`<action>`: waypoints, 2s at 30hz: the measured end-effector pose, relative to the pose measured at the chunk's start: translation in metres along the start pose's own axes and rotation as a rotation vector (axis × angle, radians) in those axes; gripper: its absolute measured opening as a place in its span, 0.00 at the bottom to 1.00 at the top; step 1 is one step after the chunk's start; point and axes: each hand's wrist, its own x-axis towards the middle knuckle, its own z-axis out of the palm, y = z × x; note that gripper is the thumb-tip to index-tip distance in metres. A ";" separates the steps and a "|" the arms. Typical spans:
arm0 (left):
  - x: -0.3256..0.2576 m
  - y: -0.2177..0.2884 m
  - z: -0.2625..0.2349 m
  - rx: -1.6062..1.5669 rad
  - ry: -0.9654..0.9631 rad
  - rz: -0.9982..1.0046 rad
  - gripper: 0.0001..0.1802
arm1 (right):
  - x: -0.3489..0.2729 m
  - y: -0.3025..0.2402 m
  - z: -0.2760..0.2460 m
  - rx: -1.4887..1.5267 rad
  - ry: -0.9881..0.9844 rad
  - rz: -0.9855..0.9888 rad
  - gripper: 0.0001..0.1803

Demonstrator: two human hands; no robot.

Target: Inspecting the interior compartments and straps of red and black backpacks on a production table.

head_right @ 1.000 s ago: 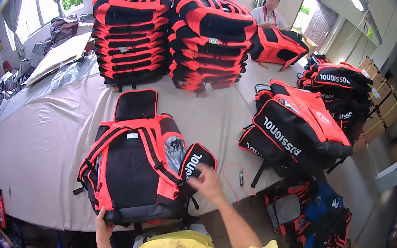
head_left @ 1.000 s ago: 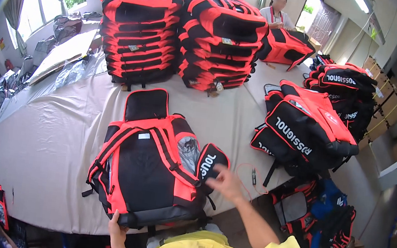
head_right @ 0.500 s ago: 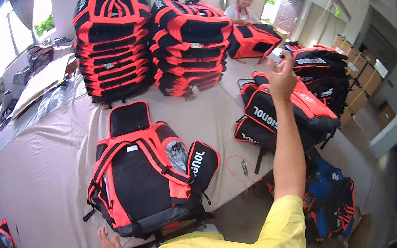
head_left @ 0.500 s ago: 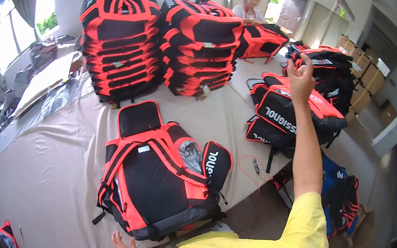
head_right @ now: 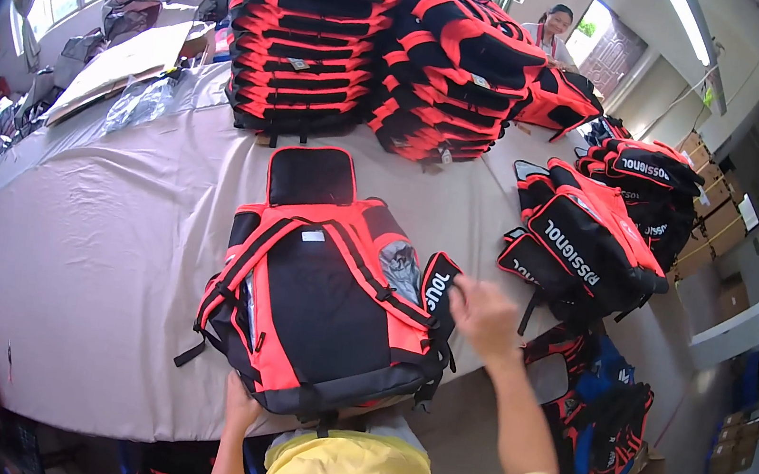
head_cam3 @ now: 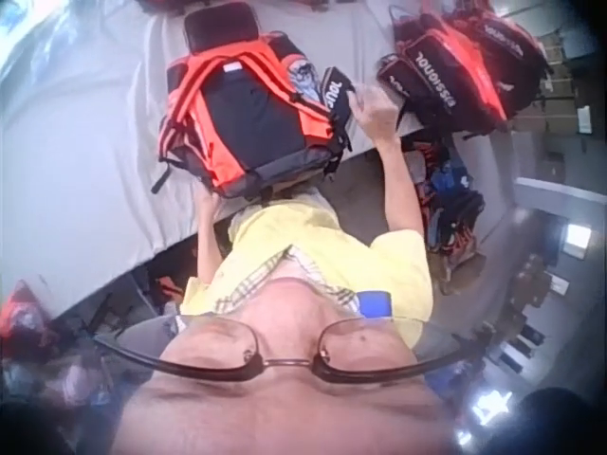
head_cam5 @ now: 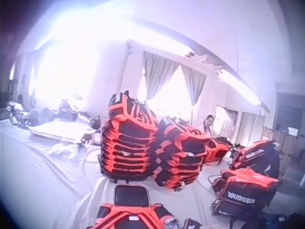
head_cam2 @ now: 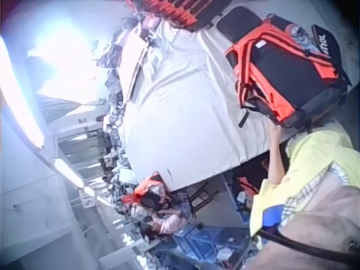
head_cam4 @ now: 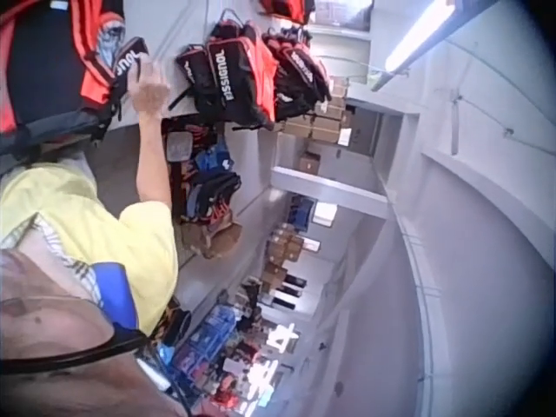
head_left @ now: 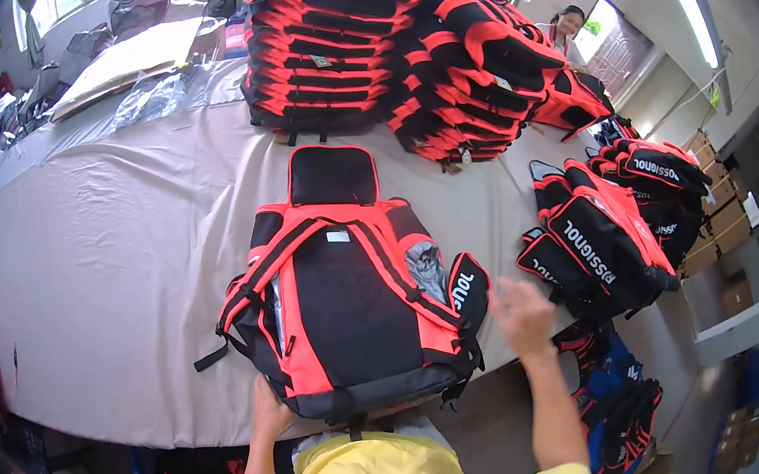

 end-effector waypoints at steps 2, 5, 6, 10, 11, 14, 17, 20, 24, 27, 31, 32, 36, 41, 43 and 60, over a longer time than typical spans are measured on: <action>-0.007 -0.013 -0.001 0.103 -0.044 0.166 0.49 | -0.053 -0.033 0.041 0.281 -0.114 0.430 0.33; 0.007 -0.014 -0.001 -0.016 -0.274 0.189 0.47 | -0.137 -0.067 0.098 0.405 -0.463 0.891 0.55; 0.011 0.022 -0.003 -0.048 -0.222 0.281 0.47 | -0.163 -0.058 0.122 0.363 -0.410 0.868 0.56; 0.001 0.042 -0.030 0.056 -0.163 0.295 0.35 | -0.138 -0.062 0.091 0.382 -0.583 0.858 0.53; 0.007 0.064 -0.030 0.092 -0.090 0.381 0.32 | -0.127 -0.049 0.088 0.385 -0.616 0.860 0.52; 0.009 0.093 -0.035 0.100 -0.144 0.226 0.29 | -0.127 -0.032 0.094 0.404 -0.614 0.879 0.50; 0.013 0.104 -0.018 0.193 0.001 0.192 0.17 | -0.130 -0.020 0.111 0.430 -0.582 0.848 0.49; 0.016 0.062 0.016 0.387 -0.032 -0.126 0.15 | -0.144 -0.022 0.148 0.431 -0.476 0.714 0.48; 0.047 0.148 -0.004 0.677 -0.068 -0.252 0.19 | -0.161 0.017 0.163 0.820 -0.313 0.740 0.34; 0.013 0.202 -0.019 0.783 -0.100 -0.351 0.19 | -0.162 0.057 0.140 1.101 -0.248 0.711 0.27; -0.002 0.135 0.024 0.683 -0.002 -0.524 0.19 | -0.199 0.003 0.192 0.634 -0.534 0.588 0.34; -0.007 0.127 0.023 0.683 0.012 -0.544 0.19 | -0.199 0.005 0.187 0.623 -0.595 0.627 0.32; -0.045 0.095 -0.009 0.417 -0.045 -0.353 0.26 | -0.160 0.027 0.138 0.456 -0.590 0.450 0.49; -0.056 0.073 0.011 0.048 0.016 -0.220 0.34 | -0.083 -0.011 0.124 0.460 -0.377 0.115 0.43; -0.054 0.064 0.021 -0.028 0.057 -0.172 0.33 | -0.051 -0.063 0.100 0.713 -0.460 0.096 0.41; -0.052 0.084 -0.019 0.177 -0.133 -0.446 0.26 | -0.030 -0.135 0.242 0.297 -0.960 -0.162 0.42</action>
